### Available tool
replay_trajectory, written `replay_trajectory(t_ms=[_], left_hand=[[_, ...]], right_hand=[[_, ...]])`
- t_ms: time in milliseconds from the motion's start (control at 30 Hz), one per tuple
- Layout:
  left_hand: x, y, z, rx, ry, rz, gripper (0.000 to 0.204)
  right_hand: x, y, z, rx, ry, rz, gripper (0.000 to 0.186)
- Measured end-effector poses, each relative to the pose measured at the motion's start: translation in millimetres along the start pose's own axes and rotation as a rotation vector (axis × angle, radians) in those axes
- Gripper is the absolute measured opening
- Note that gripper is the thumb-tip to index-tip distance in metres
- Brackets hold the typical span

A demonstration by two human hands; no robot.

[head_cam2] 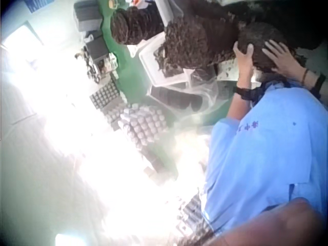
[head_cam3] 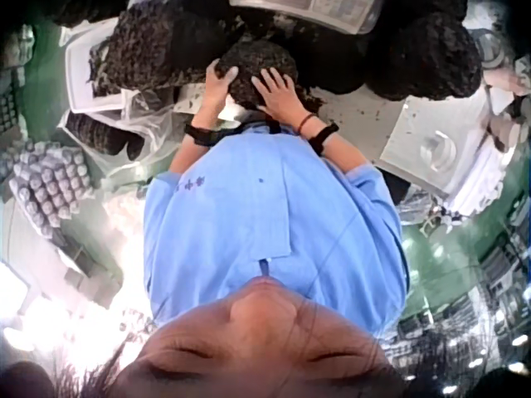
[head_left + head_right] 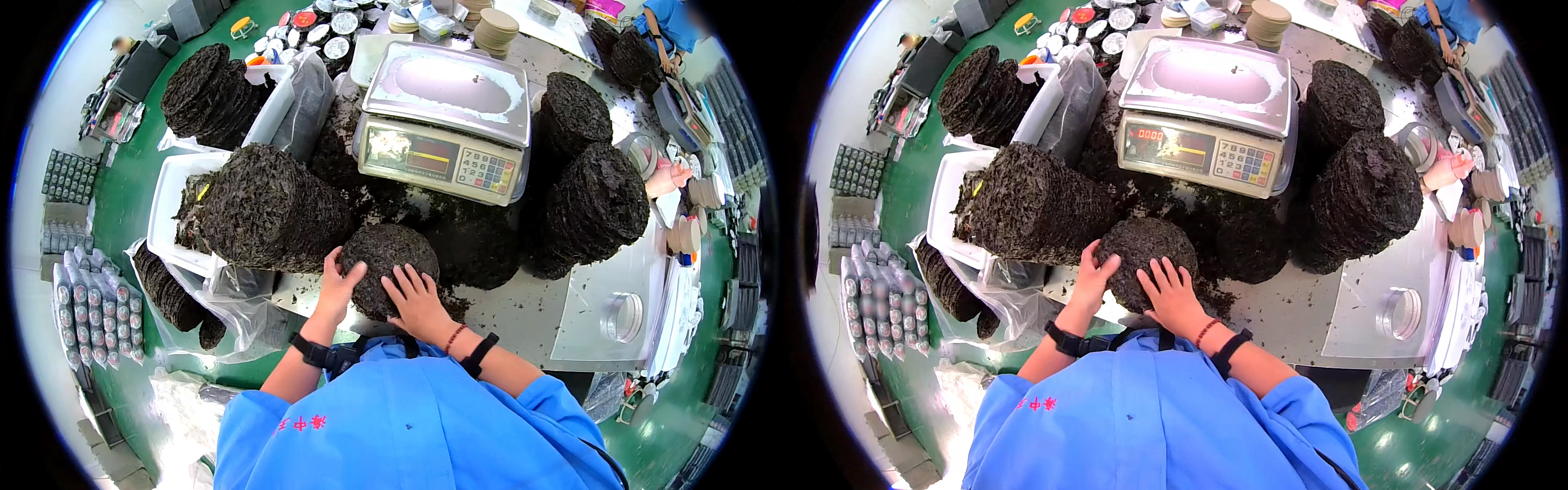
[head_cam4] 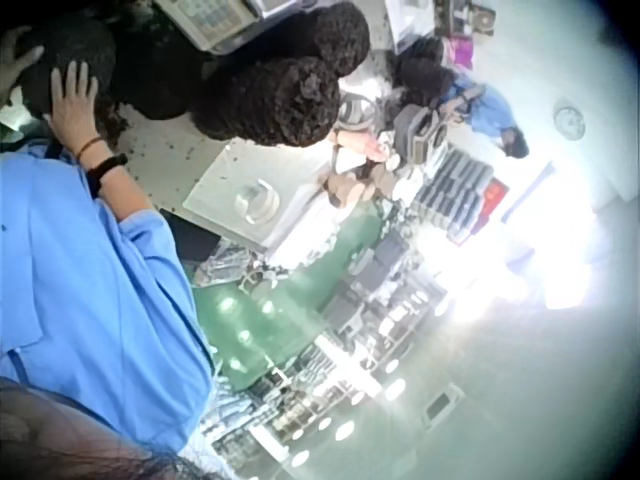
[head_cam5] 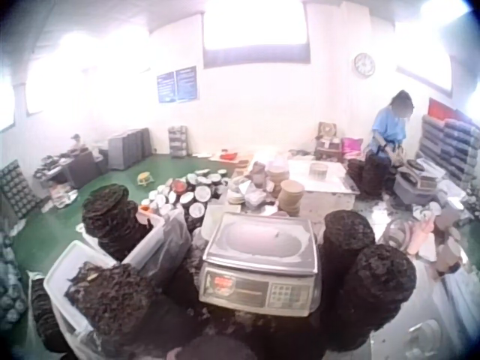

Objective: The person removes compressed tea discs from a large plastic bag, places them onto an electronic scale to check the weight, and stacks them in columns on a work surface.

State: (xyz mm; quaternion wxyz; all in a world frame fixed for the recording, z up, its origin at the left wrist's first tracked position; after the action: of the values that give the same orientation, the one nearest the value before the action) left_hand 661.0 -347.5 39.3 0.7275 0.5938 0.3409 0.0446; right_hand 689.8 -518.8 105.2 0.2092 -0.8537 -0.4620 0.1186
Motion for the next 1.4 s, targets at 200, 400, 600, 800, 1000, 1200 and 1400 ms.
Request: replay_trajectory(t_ms=[200,400,600,800,1000,1200,1400], left_hand=[[-37.6,31.2,27.5,0.954,-0.339,0.378,0.068],[-62.4,11.2,77.5,1.523,-0.640,0.738,0.080],[-72.9,1.6,82.2,1.782,-0.673,0.847,0.069],[-63.6,-3.1,85.1,1.768,-0.736,0.831,0.067],[-66.0,-1.1,80.3,1.655,-0.666,0.881,0.062],[-71.8,9.2,88.2,1.592,-0.670,0.899,0.049],[-45.4,23.0,73.6,1.212,-0.693,0.713,0.028]], right_hand=[[-11.4,85.9,-96.2,0.773,0.475,0.470,0.028],[-37.2,151.2,-125.2,1.144,0.698,0.503,0.031],[-56.4,165.2,-125.6,1.221,0.765,0.533,0.031],[-58.5,163.7,-120.2,1.248,0.747,0.548,0.032],[-63.5,167.4,-116.4,1.273,0.755,0.550,0.033],[-68.7,174.7,-115.1,1.269,0.772,0.569,0.038],[-67.0,176.0,-112.5,1.269,0.749,0.600,0.038]])
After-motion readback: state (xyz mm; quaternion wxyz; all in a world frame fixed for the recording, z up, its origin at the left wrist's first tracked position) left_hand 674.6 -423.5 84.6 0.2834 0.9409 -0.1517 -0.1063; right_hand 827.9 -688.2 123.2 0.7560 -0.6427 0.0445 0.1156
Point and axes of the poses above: each hand's wrist, its own x-axis towards the middle knuckle, its own z-axis out of the palm, y = z × x, the point moved 10 cm from there along x, towards the middle knuckle
